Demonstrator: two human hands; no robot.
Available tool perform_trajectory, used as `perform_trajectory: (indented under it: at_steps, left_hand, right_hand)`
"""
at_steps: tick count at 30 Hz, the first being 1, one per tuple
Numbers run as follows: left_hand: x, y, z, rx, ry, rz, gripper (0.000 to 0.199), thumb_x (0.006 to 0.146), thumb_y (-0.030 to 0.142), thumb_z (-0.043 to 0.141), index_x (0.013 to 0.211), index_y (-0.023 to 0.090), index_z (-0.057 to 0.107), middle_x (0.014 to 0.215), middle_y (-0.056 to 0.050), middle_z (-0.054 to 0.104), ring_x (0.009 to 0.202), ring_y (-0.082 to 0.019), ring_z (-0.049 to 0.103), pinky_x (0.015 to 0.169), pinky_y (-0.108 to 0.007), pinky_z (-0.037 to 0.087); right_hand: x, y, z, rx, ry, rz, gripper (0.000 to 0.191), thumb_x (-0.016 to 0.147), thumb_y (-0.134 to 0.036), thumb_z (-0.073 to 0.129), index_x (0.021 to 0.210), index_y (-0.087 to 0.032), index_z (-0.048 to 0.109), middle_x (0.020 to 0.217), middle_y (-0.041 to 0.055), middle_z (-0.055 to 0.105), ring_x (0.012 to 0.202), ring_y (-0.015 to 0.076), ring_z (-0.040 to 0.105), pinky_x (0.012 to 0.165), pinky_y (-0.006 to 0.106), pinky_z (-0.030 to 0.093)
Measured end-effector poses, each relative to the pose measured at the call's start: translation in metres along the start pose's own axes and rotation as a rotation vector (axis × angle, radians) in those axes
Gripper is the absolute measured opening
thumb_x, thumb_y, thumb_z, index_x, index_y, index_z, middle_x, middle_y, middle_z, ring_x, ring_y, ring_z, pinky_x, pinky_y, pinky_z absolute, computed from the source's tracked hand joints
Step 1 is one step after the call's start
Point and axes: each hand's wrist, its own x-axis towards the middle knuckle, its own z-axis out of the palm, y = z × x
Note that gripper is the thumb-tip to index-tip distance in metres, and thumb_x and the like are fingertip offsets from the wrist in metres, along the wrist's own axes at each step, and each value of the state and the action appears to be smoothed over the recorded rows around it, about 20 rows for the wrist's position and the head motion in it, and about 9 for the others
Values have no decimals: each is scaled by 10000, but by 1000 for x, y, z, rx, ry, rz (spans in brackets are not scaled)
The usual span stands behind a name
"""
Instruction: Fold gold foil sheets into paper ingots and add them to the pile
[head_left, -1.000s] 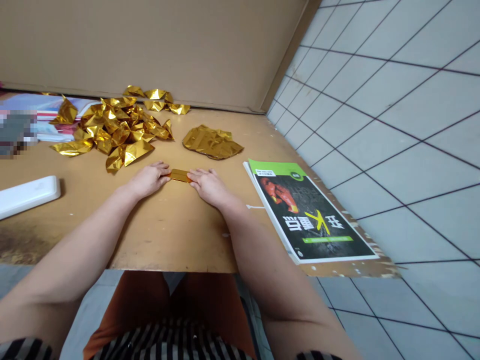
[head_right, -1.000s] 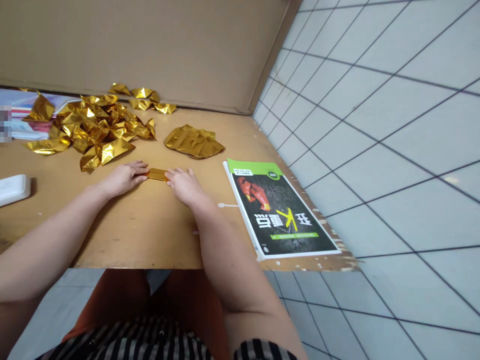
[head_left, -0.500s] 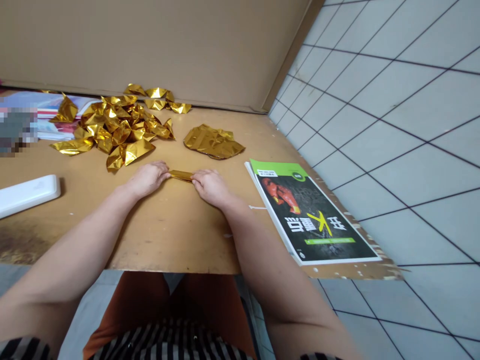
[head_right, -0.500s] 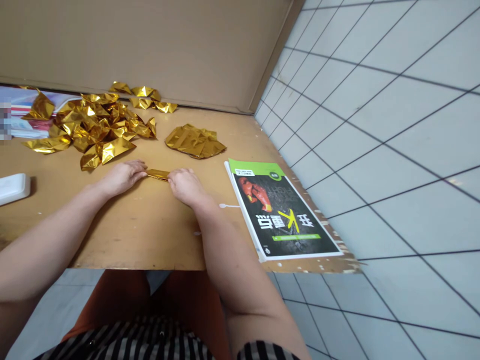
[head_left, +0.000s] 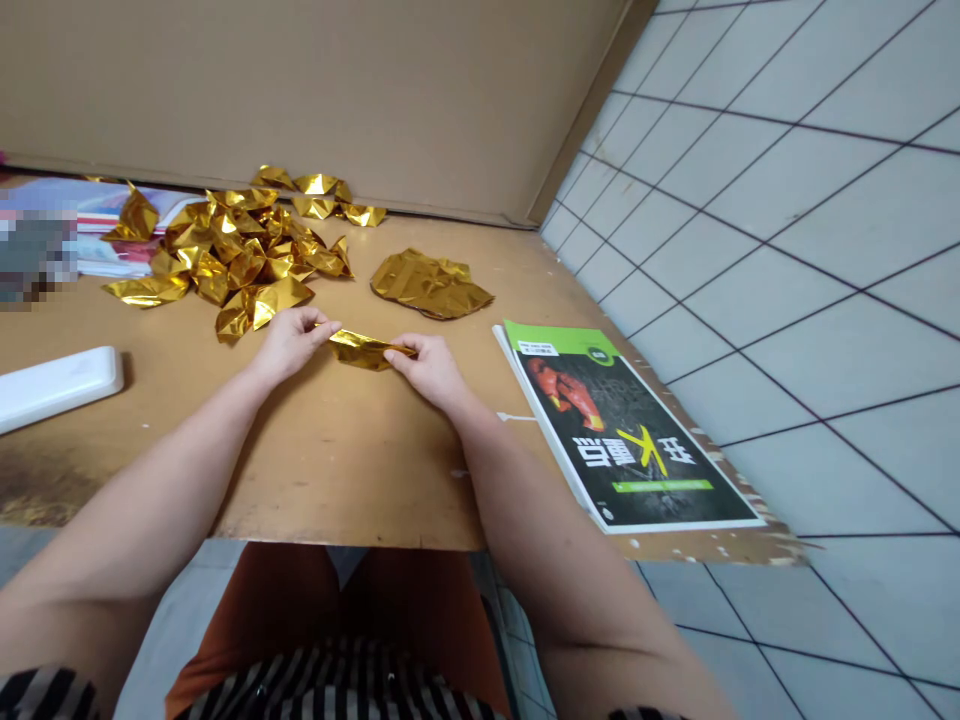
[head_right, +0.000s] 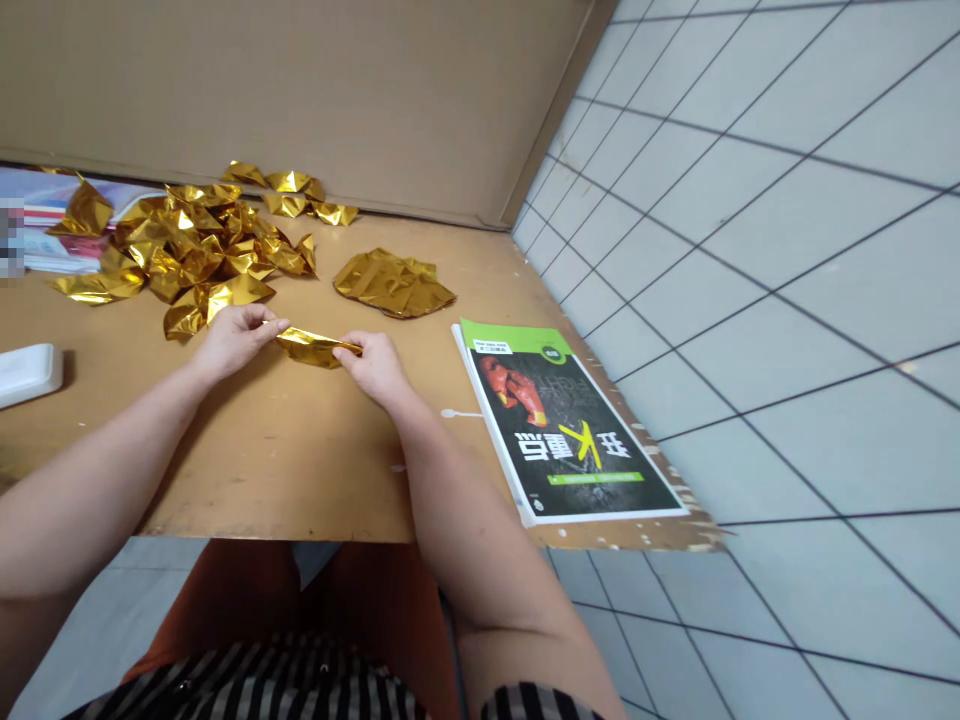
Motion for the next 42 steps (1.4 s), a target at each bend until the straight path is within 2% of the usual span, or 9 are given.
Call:
perform_trajectory:
  at_steps: [3,7,10,14,19,24,32,37,42]
  left_hand:
    - [0,0,0,60,-22,23,172,746,328,641,656,182,635,604,15,581,571,-130,490,591,-253,405]
    - [-2,5,3,304,-122,237,129,765,296,649,810,195,717,823,-50,716,803,-207,611,795,-329,457]
    - [-6,10,8,407,-229,311,152,797,296,621,838,205,736,848,-60,737,835,-223,631,829,-344,454]
    - [-11,16,16,326,-269,213,149,786,278,607,797,196,732,794,-37,735,739,-186,629,711,-286,448]
    - [-15,23,22,86,-199,98,158,728,307,634,666,168,676,591,18,631,571,-125,520,575,-238,392]
    - [-16,28,24,-146,-208,12,245,667,375,664,575,160,597,507,42,514,485,-86,416,494,-218,344]
    - [-14,28,22,-253,-286,-101,342,577,440,773,582,161,575,514,22,537,485,-92,447,479,-223,352]
    - [-14,29,22,-285,-311,-157,314,593,397,782,578,161,575,498,32,527,458,-81,430,472,-219,335]
    - [-16,31,24,-353,-337,-203,301,623,407,771,609,152,612,518,27,554,462,-80,444,469,-214,339]
  right_hand:
    - [-1,-5,-2,66,12,46,111,706,-139,593,609,-179,629,589,-36,610,569,110,531,607,239,422]
    - [-1,-8,-1,50,-10,43,113,682,-111,594,599,-179,628,570,-40,603,558,107,529,600,240,419]
    - [-2,-9,2,-19,-21,10,92,668,-116,613,613,-184,642,545,-51,582,539,107,510,582,245,404]
    - [-4,-11,5,54,-9,-52,21,650,-184,667,637,-189,651,588,-43,612,576,115,537,609,257,430]
    - [-3,-8,8,401,92,19,223,590,-335,750,735,-196,653,647,-34,642,621,127,576,640,275,471]
    - [-1,-5,16,636,38,94,357,496,-452,811,651,-190,625,662,-17,655,633,125,582,666,284,484]
    - [1,-5,15,523,126,61,403,661,-554,703,546,-199,548,533,-48,523,529,92,455,560,247,394]
    - [2,-5,9,459,217,12,438,708,-580,655,517,-217,504,530,-43,486,546,103,445,589,255,403]
    - [-1,-9,12,409,226,-15,472,746,-612,598,509,-222,479,517,-45,446,533,103,411,568,257,380]
